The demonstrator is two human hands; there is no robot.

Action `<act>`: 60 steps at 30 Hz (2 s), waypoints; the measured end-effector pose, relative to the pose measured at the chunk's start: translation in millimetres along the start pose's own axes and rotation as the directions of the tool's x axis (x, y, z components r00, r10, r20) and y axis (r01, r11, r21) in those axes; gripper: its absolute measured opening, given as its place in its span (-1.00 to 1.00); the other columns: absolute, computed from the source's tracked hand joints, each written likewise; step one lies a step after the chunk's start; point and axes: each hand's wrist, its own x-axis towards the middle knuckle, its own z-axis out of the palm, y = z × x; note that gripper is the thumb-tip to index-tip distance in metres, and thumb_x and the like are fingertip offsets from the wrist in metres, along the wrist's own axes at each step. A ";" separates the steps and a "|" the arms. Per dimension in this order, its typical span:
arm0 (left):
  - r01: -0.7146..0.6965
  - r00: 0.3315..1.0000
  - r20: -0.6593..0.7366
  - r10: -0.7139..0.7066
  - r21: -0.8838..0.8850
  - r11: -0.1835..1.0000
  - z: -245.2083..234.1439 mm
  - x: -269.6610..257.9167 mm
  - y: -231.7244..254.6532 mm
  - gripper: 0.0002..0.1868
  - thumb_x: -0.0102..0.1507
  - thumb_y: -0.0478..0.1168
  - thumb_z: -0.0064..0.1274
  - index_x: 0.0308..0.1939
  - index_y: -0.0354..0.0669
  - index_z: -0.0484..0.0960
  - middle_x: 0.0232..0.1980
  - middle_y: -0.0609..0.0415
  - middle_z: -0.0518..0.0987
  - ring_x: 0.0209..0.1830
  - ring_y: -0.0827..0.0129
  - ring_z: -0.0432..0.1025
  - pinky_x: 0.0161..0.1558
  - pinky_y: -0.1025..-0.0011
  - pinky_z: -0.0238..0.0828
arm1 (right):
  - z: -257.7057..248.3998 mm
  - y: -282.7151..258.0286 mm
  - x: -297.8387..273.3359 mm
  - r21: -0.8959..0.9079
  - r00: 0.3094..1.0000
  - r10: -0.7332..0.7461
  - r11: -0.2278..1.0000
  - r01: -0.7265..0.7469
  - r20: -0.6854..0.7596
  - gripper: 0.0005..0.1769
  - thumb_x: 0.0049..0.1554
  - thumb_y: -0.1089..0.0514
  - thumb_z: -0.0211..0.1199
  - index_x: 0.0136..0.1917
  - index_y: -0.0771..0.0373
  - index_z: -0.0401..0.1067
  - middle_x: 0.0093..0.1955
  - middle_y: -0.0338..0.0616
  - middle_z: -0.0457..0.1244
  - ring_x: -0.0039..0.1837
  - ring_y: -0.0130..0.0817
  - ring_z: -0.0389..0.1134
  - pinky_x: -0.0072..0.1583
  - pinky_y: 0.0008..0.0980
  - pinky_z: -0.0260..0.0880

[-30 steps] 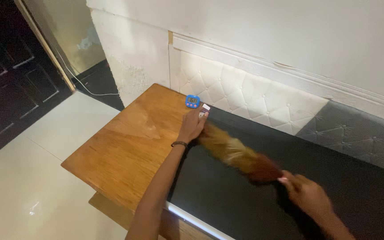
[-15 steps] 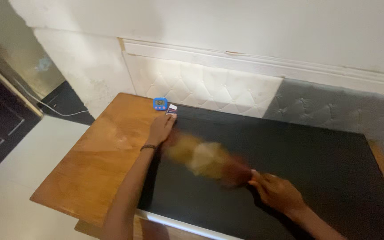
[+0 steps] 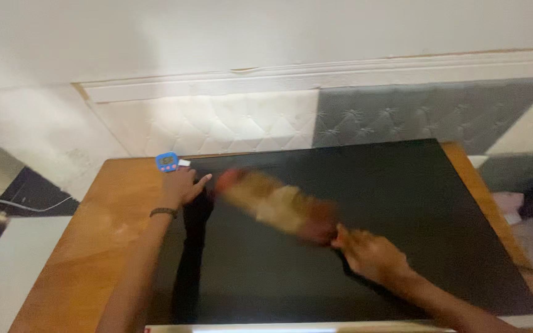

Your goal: The person uses a feather duster to clean a black surface on a wooden table. They repeatedly sweep the duster across the surface, moving it back and forth to remove dust.

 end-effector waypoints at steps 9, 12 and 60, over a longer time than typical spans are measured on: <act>-0.090 0.991 -0.136 0.011 -0.588 0.804 -16.0 17.4 120.4 -0.31 0.31 0.27 -0.06 0.20 -0.25 0.53 0.15 -0.21 0.59 0.20 -0.06 0.47 0.19 0.08 0.36 | -22.4 39.2 -31.2 0.227 0.872 0.489 0.849 -0.477 0.005 -0.50 0.23 -0.01 0.13 0.27 0.42 0.38 -0.09 0.16 0.40 -0.13 0.04 0.46 -0.13 -0.12 0.50; -0.187 0.982 -0.137 0.127 -0.724 0.664 -16.5 6.7 182.6 -0.43 0.33 0.14 0.03 0.17 -0.28 0.55 0.15 -0.19 0.63 0.19 0.04 0.52 0.21 0.18 0.41 | -41.3 43.4 -27.1 0.361 0.837 0.527 0.760 -0.541 0.145 -0.67 0.24 0.00 0.13 0.07 0.31 0.46 -0.15 0.12 0.38 -0.18 0.05 0.46 -0.14 -0.10 0.48; -0.709 0.629 -0.295 0.720 -0.598 0.374 -41.6 -49.8 324.5 -0.84 0.14 -0.19 0.24 -0.26 -0.17 0.70 -0.26 0.08 0.61 -0.19 0.23 0.48 -0.15 0.23 0.38 | -27.3 84.0 -132.6 -0.242 0.770 0.621 0.777 -0.582 0.143 -0.30 0.31 -0.20 -0.12 0.62 0.05 -0.06 0.64 0.15 -0.14 0.62 0.24 -0.14 0.48 0.38 -0.24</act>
